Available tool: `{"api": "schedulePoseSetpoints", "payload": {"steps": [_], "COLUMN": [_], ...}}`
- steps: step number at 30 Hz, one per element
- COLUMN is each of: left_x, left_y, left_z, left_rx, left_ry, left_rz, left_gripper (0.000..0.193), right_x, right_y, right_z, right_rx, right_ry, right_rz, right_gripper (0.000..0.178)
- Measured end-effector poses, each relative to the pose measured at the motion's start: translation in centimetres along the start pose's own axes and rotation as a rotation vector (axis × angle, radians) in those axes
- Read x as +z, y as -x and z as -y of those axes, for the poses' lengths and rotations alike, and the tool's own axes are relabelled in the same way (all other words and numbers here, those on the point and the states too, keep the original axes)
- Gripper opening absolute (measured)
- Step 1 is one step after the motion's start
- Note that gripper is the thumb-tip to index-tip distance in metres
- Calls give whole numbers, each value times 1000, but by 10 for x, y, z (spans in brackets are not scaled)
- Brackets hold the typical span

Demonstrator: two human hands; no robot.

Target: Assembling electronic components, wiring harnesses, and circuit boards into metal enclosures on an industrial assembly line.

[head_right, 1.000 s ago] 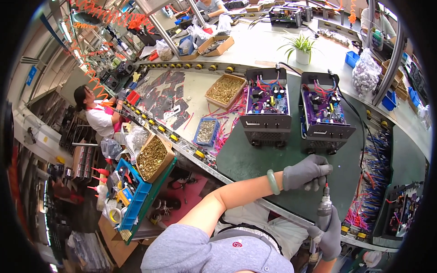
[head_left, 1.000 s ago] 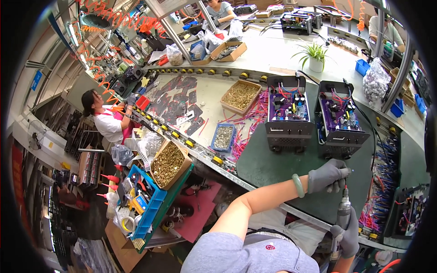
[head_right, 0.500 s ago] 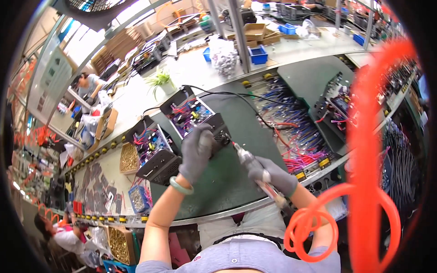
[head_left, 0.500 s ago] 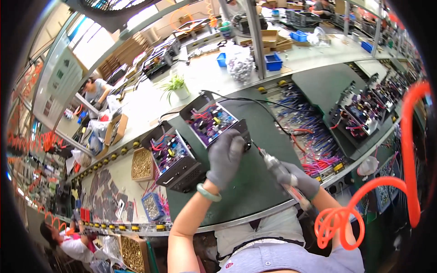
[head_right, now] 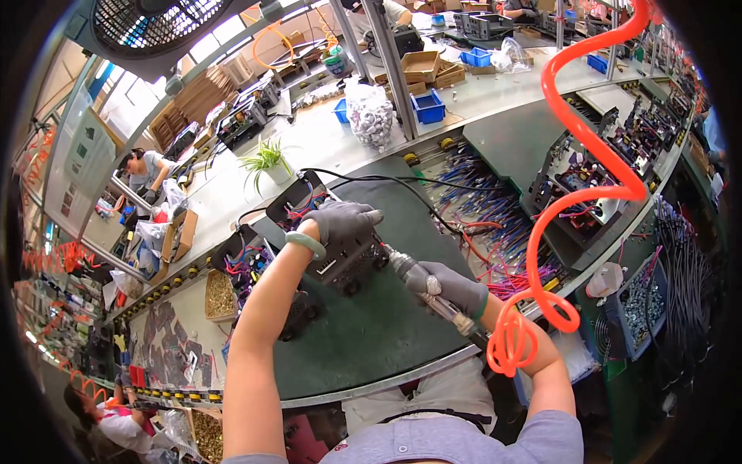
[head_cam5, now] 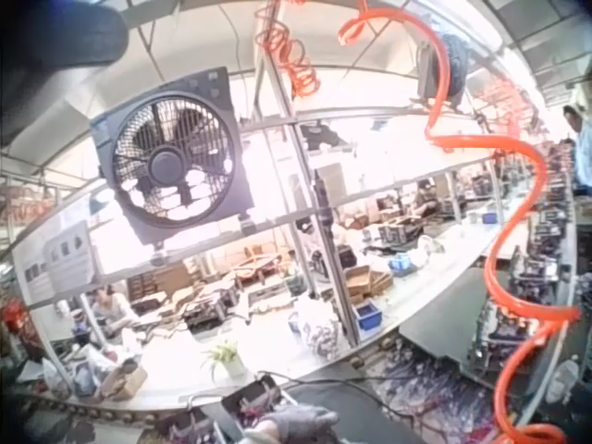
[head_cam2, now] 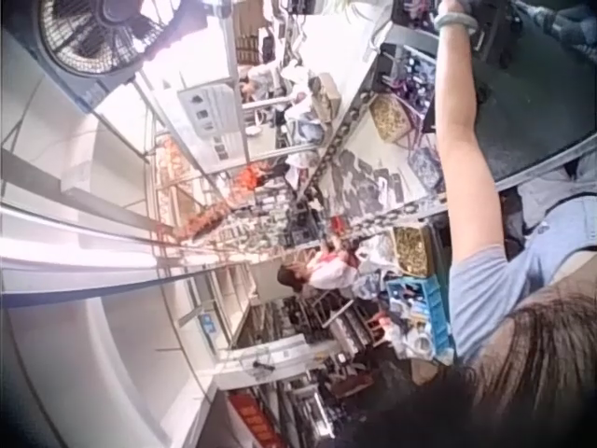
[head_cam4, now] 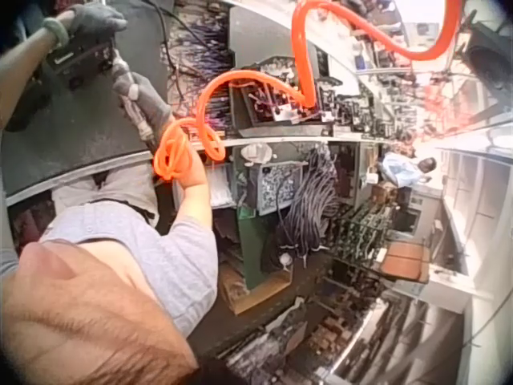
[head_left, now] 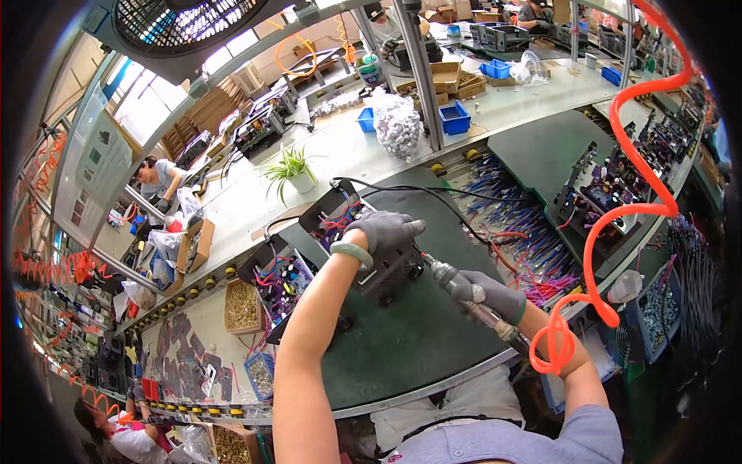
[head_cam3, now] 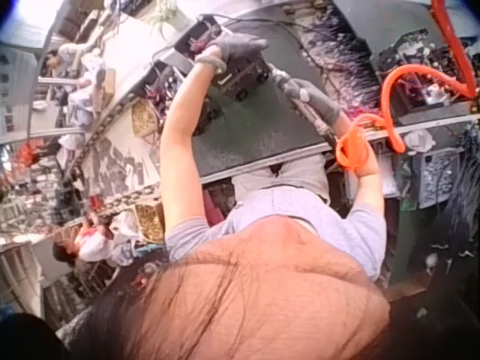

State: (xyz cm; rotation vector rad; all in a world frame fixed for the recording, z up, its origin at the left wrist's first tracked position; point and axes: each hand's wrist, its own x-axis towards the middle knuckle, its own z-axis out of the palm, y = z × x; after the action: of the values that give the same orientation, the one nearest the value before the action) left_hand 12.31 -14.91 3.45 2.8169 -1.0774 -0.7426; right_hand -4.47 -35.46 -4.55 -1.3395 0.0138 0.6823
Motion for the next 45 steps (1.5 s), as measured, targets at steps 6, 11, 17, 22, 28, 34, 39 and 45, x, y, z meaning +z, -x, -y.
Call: {"api": "schedulePoseSetpoints", "payload": {"steps": [6, 11, 17, 22, 28, 34, 39, 45], "left_x": [17, 17, 17, 35, 158, 209, 208, 221], "left_y": [-5, -6, 0, 10, -61, -131, -112, -59], "left_z": [16, 12, 18, -33, -110, -126, -101, -61], "left_rx": [-31, -71, -54, 58, 633, 497, 515, 403], "left_ry": [63, 96, 293, -744, -248, -116, -169, -48], "left_rz": [-82, -114, -191, -924, -496, -565, -624, -597], "left_gripper": [56, 50, 47, 57, 44, 34, 34, 42], "right_x": [6, -1, -18, -75, -201, -295, -112, -99], "right_y": [3, -11, 24, 153, 285, 329, 247, 109], "right_z": [25, 4, -48, -91, -135, -205, -110, -111], "right_rx": [93, 6, -153, -248, -992, -512, -763, -546], "right_ry": [-6, -99, -45, -322, -606, -461, 518, 1572], "right_rz": [67, 132, 110, -316, -1224, -1798, -1895, -1116], "right_gripper": [29, 39, 37, 46, 39, 20, 20, 31]}}
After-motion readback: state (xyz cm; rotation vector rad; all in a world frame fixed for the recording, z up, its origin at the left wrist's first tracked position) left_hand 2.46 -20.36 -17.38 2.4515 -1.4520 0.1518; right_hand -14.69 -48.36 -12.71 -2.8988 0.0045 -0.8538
